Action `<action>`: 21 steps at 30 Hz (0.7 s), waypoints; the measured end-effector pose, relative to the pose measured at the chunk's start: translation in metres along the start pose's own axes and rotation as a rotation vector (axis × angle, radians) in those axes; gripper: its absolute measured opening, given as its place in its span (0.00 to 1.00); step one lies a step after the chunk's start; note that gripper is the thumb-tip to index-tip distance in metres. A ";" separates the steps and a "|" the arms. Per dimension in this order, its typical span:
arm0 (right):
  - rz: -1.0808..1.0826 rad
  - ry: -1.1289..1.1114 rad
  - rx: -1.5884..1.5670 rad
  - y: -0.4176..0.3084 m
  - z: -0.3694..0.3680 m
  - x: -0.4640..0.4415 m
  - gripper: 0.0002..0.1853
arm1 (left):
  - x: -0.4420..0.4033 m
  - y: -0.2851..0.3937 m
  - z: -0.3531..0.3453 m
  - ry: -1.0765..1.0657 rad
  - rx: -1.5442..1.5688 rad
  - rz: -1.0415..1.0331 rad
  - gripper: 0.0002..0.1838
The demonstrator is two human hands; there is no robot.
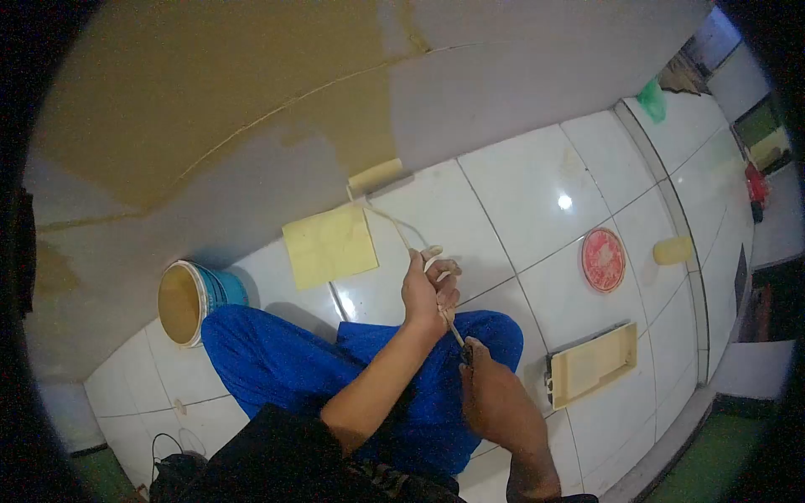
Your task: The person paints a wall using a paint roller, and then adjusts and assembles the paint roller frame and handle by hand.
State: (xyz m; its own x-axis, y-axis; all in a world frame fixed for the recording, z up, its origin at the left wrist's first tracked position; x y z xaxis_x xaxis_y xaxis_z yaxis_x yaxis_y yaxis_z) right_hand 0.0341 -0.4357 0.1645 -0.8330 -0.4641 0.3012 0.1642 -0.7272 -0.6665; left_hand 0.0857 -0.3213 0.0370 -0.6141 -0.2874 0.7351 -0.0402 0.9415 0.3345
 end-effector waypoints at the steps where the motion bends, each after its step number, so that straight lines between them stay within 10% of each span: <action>1: 0.017 -0.009 0.005 0.009 -0.003 -0.005 0.16 | -0.009 -0.003 0.005 0.024 0.004 0.010 0.21; 21: -0.152 0.013 -0.030 -0.036 0.049 0.052 0.17 | 0.088 0.031 -0.064 -0.250 -0.007 -0.149 0.22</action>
State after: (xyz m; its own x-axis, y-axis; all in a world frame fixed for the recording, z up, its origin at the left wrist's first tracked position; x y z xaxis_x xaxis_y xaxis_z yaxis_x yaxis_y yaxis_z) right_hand 0.0113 -0.4585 0.2372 -0.8538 -0.3431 0.3915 0.0199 -0.7730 -0.6340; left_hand 0.0808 -0.3288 0.1501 -0.7771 -0.3697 0.5094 -0.1401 0.8906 0.4326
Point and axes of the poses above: each hand's wrist, its own x-axis away from the middle knuckle, its own z-axis out of the back of the hand, y = z × x, the point moved 7 cm from there along -x, towards the middle knuckle, and after that the axes turned 9 degrees about y, right-handed, at the moved point
